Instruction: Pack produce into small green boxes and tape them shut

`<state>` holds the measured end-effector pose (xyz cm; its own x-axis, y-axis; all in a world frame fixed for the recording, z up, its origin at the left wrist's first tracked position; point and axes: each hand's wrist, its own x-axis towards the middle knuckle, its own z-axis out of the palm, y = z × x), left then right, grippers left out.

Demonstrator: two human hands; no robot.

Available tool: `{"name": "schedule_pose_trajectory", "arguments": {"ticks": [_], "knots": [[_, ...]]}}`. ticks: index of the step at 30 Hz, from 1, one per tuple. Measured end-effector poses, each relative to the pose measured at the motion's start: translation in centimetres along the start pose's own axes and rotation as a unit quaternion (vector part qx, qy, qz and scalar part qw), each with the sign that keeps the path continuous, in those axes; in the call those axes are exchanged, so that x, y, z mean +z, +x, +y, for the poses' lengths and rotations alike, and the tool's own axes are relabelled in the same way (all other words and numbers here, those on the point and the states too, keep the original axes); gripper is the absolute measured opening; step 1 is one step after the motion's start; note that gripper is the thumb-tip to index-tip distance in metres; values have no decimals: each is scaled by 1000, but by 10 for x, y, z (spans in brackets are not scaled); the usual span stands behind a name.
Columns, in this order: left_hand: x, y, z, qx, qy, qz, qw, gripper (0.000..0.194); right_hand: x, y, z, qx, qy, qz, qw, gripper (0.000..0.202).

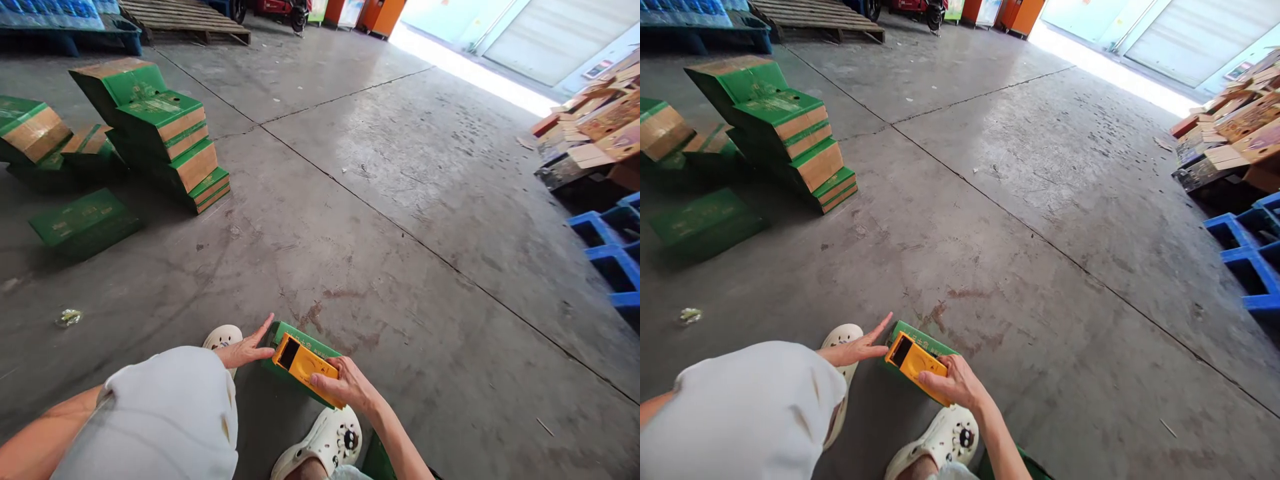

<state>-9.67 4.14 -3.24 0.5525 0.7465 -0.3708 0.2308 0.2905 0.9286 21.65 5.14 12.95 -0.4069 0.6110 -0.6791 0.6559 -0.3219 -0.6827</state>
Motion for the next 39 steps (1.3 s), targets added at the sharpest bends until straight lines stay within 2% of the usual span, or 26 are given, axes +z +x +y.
{"name": "schedule_pose_trajectory", "arguments": {"ticks": [2,4,6,8,11,13,18,22,26,29,32,36,39], "knots": [[-16,4,11,59,70,-23,996,116,0,1,1,5,2,-3,1000,55],[-24,11,21,124,153,-69,978,127,-1,2,3,9,-1,-2,1000,55],[-23,18,27,170,210,-108,957,137,-2,3,4,7,0,-4,1000,55],[-13,24,25,191,237,-105,947,141,-3,3,4,4,6,-12,1000,56],[4,29,14,185,262,-67,945,133,-4,3,2,12,-4,-12,1000,58],[8,32,9,179,275,-48,943,123,-4,3,-1,15,-15,-7,1000,60],[2,35,9,168,277,-47,945,113,-3,3,-16,-4,23,-31,999,63],[0,33,13,161,283,-36,945,104,-5,-5,-28,24,-22,-19,999,61],[-2,32,16,146,293,-42,944,86,-12,-22,-19,60,-51,-2,997,63],[-3,30,19,137,308,-43,940,76,-14,-31,-6,53,-38,3,998,64],[0,29,22,151,345,-41,925,79,-13,-32,-1,47,-59,17,997,63],[13,34,27,195,400,-49,894,90,-13,-30,-1,48,-81,20,995,62],[25,41,29,220,417,-58,880,106,-13,-31,-1,44,-86,20,995,61]]}}
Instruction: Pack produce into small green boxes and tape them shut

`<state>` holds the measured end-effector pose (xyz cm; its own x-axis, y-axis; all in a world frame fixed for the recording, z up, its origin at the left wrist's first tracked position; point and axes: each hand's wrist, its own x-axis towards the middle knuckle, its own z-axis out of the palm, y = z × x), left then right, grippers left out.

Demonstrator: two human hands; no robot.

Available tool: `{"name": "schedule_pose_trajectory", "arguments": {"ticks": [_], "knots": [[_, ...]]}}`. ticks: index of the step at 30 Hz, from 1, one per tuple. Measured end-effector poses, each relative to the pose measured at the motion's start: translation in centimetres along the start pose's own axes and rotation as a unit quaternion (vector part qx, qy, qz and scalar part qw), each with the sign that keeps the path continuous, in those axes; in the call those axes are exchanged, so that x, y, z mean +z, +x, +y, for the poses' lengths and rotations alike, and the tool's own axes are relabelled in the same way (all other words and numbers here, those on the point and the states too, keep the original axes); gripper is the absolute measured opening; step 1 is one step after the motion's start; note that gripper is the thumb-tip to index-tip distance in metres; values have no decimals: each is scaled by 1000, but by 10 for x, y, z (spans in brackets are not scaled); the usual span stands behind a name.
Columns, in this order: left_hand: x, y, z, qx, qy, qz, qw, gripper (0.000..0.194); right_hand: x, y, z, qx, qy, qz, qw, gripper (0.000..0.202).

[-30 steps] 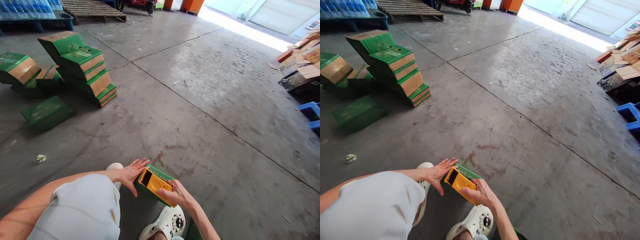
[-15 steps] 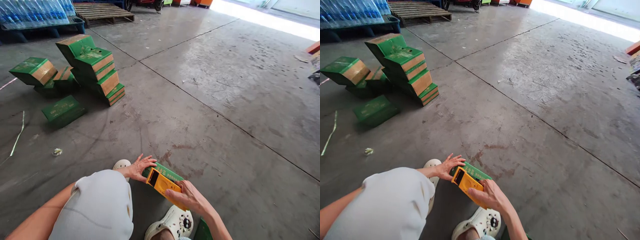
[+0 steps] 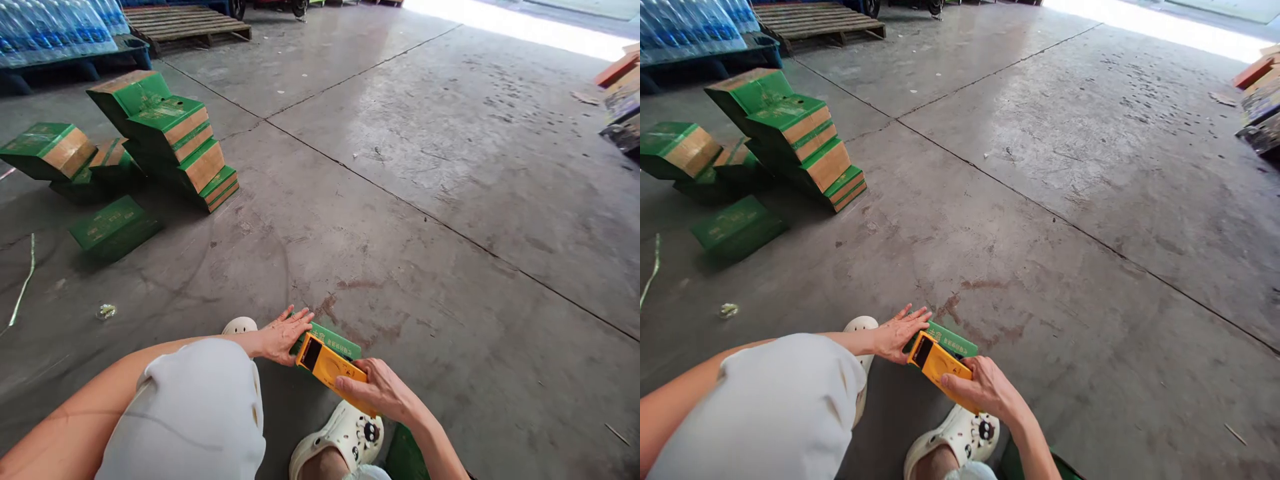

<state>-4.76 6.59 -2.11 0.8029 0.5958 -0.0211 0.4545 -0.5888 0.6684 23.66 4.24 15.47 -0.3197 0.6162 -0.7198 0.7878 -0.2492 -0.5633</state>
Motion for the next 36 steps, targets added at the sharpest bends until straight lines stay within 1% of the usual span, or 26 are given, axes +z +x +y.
{"name": "schedule_pose_trajectory", "arguments": {"ticks": [2,4,10,15,19,22,26,29,32,34,36], "knots": [[4,5,3,12,9,4,1000,122,0,-1,1,-2,0,3,1000,59],[6,6,4,21,19,17,999,125,1,-3,2,-1,4,5,1000,58],[7,3,3,40,37,71,996,103,3,-5,5,1,31,-16,999,57],[5,0,3,51,41,81,995,95,0,-10,15,10,21,-25,999,60],[2,-1,4,52,39,66,996,94,-5,-19,25,36,7,-26,999,60],[0,-1,6,37,37,47,997,96,-8,-20,26,48,11,-28,998,57],[-4,1,8,23,35,24,999,101,-10,-11,22,56,-23,-1,998,56],[-8,0,10,22,41,17,999,100,-10,-3,18,55,-50,26,997,53],[-9,0,15,19,65,7,998,101,-9,3,17,47,-61,24,997,47],[-6,1,20,9,86,-4,996,106,-7,4,16,44,-71,16,996,46],[0,6,26,-6,104,-20,994,120,-5,4,14,49,-84,16,995,45]]}}
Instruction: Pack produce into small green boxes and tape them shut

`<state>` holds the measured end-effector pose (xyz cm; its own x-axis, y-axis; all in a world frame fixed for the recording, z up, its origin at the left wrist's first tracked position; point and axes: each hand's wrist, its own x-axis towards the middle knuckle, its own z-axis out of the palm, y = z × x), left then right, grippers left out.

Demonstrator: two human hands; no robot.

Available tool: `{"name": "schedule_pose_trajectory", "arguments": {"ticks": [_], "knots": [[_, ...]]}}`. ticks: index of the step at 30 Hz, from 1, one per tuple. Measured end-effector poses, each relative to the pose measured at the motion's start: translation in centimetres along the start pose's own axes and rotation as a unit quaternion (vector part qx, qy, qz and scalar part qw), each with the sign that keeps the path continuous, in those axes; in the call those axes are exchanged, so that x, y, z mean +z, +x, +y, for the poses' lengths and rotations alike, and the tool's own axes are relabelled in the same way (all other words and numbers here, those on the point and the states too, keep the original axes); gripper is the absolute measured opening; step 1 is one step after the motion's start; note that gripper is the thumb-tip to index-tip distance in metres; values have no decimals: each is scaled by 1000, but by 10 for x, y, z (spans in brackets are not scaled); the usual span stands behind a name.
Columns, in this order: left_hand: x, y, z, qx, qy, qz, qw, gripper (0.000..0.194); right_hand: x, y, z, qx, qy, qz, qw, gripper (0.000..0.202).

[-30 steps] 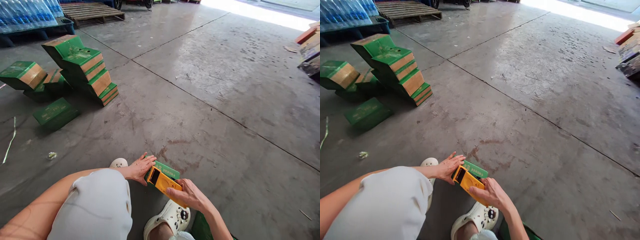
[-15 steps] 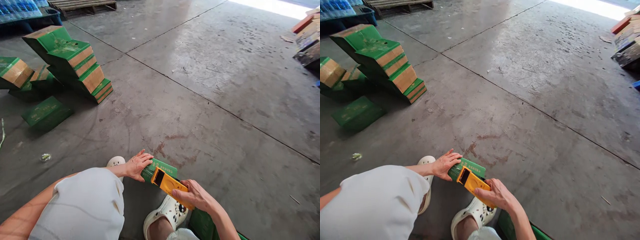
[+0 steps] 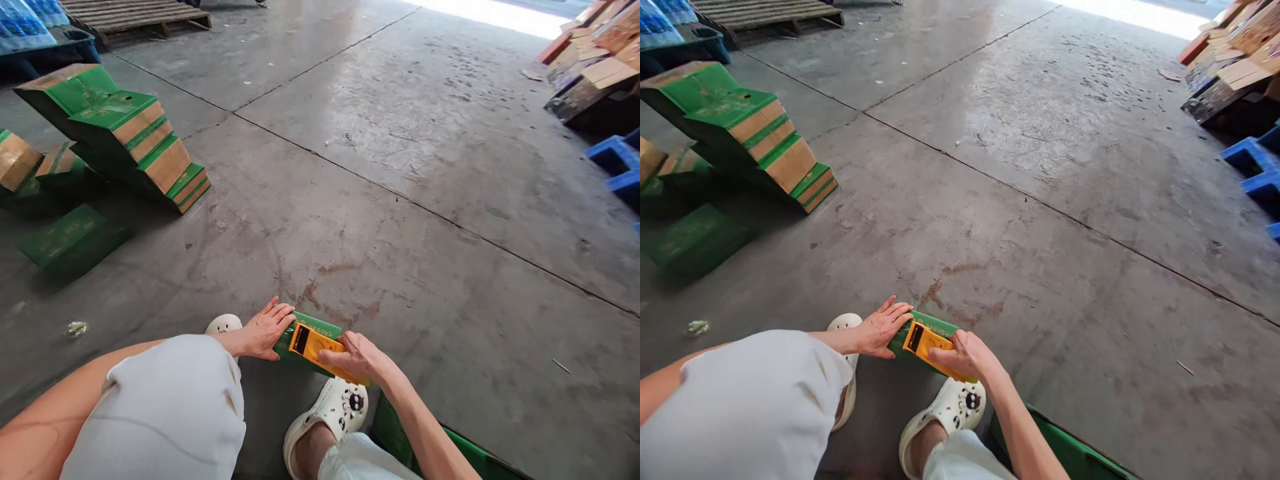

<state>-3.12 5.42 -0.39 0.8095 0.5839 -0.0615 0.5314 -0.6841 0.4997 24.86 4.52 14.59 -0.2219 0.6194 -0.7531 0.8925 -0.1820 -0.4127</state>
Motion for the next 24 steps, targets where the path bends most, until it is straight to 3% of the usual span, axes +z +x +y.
{"name": "schedule_pose_trajectory", "arguments": {"ticks": [4,8,16,20,24], "knots": [[14,14,14,-28,16,-25,999,147,1,-4,-5,-1,6,5,1000,43],[17,18,17,-13,11,-2,1000,137,3,-7,-4,0,16,1,1000,45],[-1,1,-10,51,17,-6,999,119,6,-19,-2,-1,72,-15,997,50],[-17,-13,-29,39,13,-5,999,115,2,-27,6,30,34,-1,999,51],[-27,-18,-35,30,14,-5,999,117,3,-28,15,52,23,-6,998,51]]}}
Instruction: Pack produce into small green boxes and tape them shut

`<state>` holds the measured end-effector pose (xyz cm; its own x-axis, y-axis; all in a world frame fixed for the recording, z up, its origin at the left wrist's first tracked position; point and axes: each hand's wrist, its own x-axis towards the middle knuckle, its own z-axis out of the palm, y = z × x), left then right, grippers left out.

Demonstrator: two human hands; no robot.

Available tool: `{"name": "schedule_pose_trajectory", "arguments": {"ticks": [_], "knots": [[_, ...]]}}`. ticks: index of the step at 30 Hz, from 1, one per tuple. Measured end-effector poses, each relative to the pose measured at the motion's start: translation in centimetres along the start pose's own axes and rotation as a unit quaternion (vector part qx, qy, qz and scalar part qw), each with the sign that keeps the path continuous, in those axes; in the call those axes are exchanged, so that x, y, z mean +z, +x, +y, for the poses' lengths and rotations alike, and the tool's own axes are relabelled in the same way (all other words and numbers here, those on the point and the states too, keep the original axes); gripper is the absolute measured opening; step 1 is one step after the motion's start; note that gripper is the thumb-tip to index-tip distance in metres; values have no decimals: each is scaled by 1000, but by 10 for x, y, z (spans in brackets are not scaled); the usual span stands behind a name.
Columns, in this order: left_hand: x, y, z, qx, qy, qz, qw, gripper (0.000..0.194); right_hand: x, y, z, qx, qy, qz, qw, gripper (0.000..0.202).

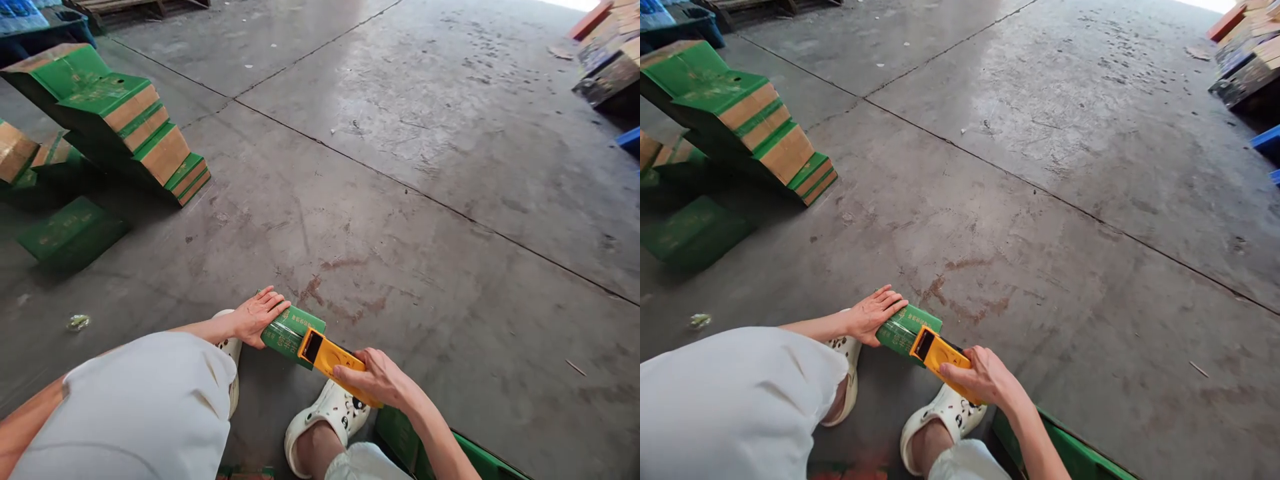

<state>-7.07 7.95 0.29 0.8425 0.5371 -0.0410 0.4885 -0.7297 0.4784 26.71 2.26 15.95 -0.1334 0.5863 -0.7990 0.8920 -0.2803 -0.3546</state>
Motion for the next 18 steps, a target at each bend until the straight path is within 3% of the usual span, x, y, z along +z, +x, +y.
{"name": "schedule_pose_trajectory", "arguments": {"ticks": [8,11,14,18], "knots": [[-1,-1,5,1,13,4,1000,119,-2,-2,-7,-6,-11,15,1000,48],[4,0,13,-19,31,0,999,128,-1,-1,-7,-18,-20,18,999,45],[16,15,29,-16,25,-13,999,140,1,3,-5,-22,-38,31,999,47],[32,43,53,-4,4,-21,1000,134,4,4,-6,-29,-49,38,998,49]]}}
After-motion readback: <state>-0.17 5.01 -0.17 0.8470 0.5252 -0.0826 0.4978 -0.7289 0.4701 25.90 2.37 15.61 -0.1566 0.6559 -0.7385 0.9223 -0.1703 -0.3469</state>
